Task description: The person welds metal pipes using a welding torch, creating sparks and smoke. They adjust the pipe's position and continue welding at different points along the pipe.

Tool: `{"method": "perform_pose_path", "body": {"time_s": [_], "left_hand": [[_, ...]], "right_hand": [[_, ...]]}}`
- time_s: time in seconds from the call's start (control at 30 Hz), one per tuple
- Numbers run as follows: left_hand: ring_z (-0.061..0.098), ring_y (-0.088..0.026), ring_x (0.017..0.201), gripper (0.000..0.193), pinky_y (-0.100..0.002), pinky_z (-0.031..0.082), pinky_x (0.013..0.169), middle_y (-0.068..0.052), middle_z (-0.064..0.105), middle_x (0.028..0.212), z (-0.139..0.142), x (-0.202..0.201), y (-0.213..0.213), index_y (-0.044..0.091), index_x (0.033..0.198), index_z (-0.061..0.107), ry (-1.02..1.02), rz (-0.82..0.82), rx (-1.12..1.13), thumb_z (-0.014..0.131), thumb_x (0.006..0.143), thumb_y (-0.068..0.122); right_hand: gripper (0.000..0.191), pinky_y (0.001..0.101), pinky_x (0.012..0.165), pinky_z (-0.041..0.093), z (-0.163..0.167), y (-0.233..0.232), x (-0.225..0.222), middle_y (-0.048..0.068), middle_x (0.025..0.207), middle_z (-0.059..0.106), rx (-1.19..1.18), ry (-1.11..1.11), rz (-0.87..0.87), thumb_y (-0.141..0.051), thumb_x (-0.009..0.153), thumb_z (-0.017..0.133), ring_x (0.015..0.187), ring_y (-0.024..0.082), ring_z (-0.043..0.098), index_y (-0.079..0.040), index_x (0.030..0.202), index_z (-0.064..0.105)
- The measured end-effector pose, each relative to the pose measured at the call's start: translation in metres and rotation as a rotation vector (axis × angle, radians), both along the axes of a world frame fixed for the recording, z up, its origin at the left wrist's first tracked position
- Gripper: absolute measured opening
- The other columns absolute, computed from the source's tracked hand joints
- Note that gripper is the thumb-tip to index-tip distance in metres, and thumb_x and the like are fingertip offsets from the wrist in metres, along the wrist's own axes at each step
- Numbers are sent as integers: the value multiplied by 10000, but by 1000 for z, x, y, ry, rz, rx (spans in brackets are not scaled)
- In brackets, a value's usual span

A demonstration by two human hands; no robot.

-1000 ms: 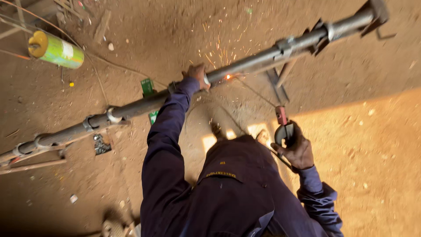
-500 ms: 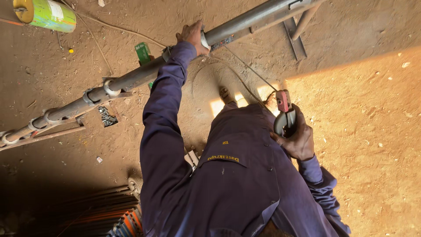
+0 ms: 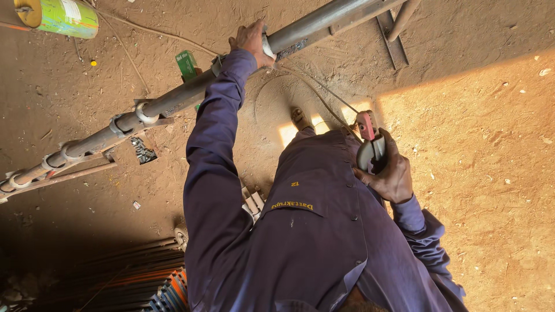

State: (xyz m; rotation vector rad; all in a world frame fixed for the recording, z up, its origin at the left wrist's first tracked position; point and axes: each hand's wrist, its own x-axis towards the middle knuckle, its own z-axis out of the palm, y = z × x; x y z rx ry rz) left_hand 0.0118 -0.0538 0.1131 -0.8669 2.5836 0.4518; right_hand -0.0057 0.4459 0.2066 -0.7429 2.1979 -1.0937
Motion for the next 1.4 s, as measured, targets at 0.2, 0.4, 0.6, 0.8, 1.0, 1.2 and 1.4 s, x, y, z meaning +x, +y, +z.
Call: {"method": "perform_pose_path", "body": {"time_s": [0.2, 0.4, 0.6, 0.8, 1.0, 1.2, 1.4], "left_hand": [[469, -351, 1336, 1017, -699, 389, 1021, -7, 576, 1412, 0, 1, 2, 173, 1397, 463, -11, 10, 5, 1004, 551, 338], [468, -339, 1336, 986, -688, 381, 1032, 6, 589, 1395, -3, 1, 2, 199, 1385, 476, -5, 20, 10, 998, 557, 317], [469, -322, 1330, 982, -654, 396, 1020, 12, 590, 1392, 0, 0, 6, 200, 1371, 477, -18, 33, 11, 1003, 553, 340], [487, -316, 1297, 871, -632, 398, 1002, 3, 595, 1357, 6, -1, 6, 187, 1355, 482, -20, 31, 13, 929, 611, 266], [492, -327, 1311, 834, -635, 410, 995, 3, 603, 1374, 6, 3, 9, 204, 1346, 495, 21, 38, -6, 914, 630, 283], [470, -382, 1278, 960, -718, 390, 932, -50, 572, 1370, 7, 1, 8, 163, 1347, 460, 101, 24, -24, 969, 547, 309], [539, -393, 1276, 720, -728, 429, 954, -68, 652, 1291, 9, 1, 8, 172, 1289, 517, 57, 31, -24, 861, 682, 346]], "right_hand": [[1127, 369, 761, 624, 4, -3, -1, 189, 979, 744, -54, 57, 23, -264, 635, 942, 863, 273, 762, 61, 1546, 363], [1140, 369, 748, 624, 6, -7, -1, 185, 937, 749, 33, -8, 6, -262, 604, 946, 833, 273, 764, 44, 1541, 373], [1132, 381, 772, 622, 7, -6, -1, 195, 973, 745, -23, 16, 20, -263, 622, 944, 868, 285, 763, 42, 1547, 367], [1116, 386, 778, 618, 5, -9, -3, 226, 1028, 736, -73, 52, 32, -266, 628, 939, 900, 317, 762, 45, 1536, 369], [1107, 390, 761, 620, 5, -10, -2, 209, 957, 738, -12, -4, 7, -273, 618, 928, 860, 314, 770, 10, 1535, 376], [1101, 386, 779, 628, 4, -11, -4, 208, 993, 745, -83, -10, 16, -293, 639, 904, 879, 316, 773, -3, 1540, 341], [1101, 436, 836, 611, 3, -13, -6, 263, 1063, 725, -25, 40, 19, -302, 601, 928, 970, 378, 745, -18, 1506, 367]]}}
